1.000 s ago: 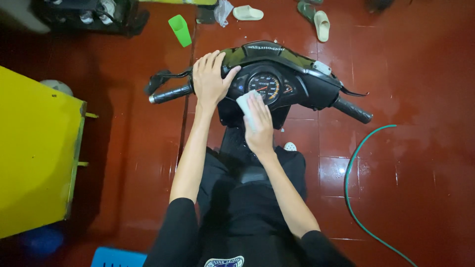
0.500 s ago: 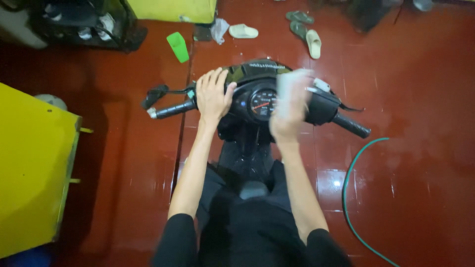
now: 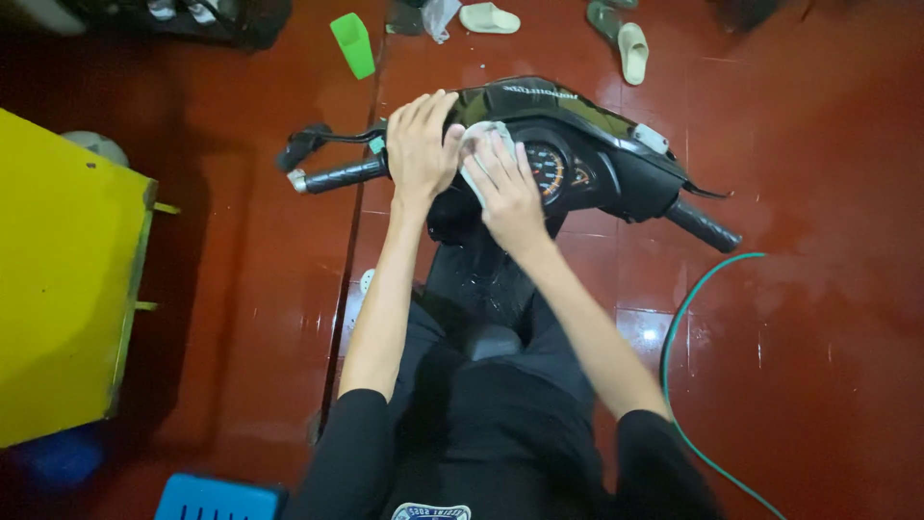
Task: The person wipes the dashboard and handlebars of a black scooter using a white cloth. They repeatedly fold the cloth and wipe different sections of the scooter's front panel.
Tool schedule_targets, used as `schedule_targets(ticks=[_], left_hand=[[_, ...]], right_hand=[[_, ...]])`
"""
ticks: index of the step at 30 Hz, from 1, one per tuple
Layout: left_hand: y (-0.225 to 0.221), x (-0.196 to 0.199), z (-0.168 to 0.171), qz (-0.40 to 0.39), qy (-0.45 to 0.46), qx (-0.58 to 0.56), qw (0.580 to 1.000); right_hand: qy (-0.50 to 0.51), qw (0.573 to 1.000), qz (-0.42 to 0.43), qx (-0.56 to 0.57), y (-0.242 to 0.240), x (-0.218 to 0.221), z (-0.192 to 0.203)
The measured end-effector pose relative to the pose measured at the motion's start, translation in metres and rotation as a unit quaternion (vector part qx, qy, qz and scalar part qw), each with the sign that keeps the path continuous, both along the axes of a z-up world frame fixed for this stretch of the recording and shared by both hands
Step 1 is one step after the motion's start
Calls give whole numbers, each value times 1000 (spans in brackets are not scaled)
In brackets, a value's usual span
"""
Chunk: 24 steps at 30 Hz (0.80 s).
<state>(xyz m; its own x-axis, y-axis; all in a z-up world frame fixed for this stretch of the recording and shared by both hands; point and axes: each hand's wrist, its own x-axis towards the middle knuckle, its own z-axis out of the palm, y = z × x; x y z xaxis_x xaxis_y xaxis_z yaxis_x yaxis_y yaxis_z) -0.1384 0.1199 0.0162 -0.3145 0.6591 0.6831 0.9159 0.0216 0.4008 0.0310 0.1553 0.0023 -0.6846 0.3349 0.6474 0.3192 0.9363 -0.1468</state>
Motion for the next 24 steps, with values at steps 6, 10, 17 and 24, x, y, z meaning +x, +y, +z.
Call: schedule_targets(ticks=[6,10,17,24], left_hand=[[-2,3,5,4,4,10,1000],[-1,2,3,24,-14,10,1000],[5,-7,-11,33,53,-2,998],[6,-3,-13,55,49,4,997]], right_hand=[[-54,986,75,139,40,43,65],[17,987,-15,161,75,84,39],[159,961,-166,156,37,120,-14],[579,466,-49,-668,-9,126,0]])
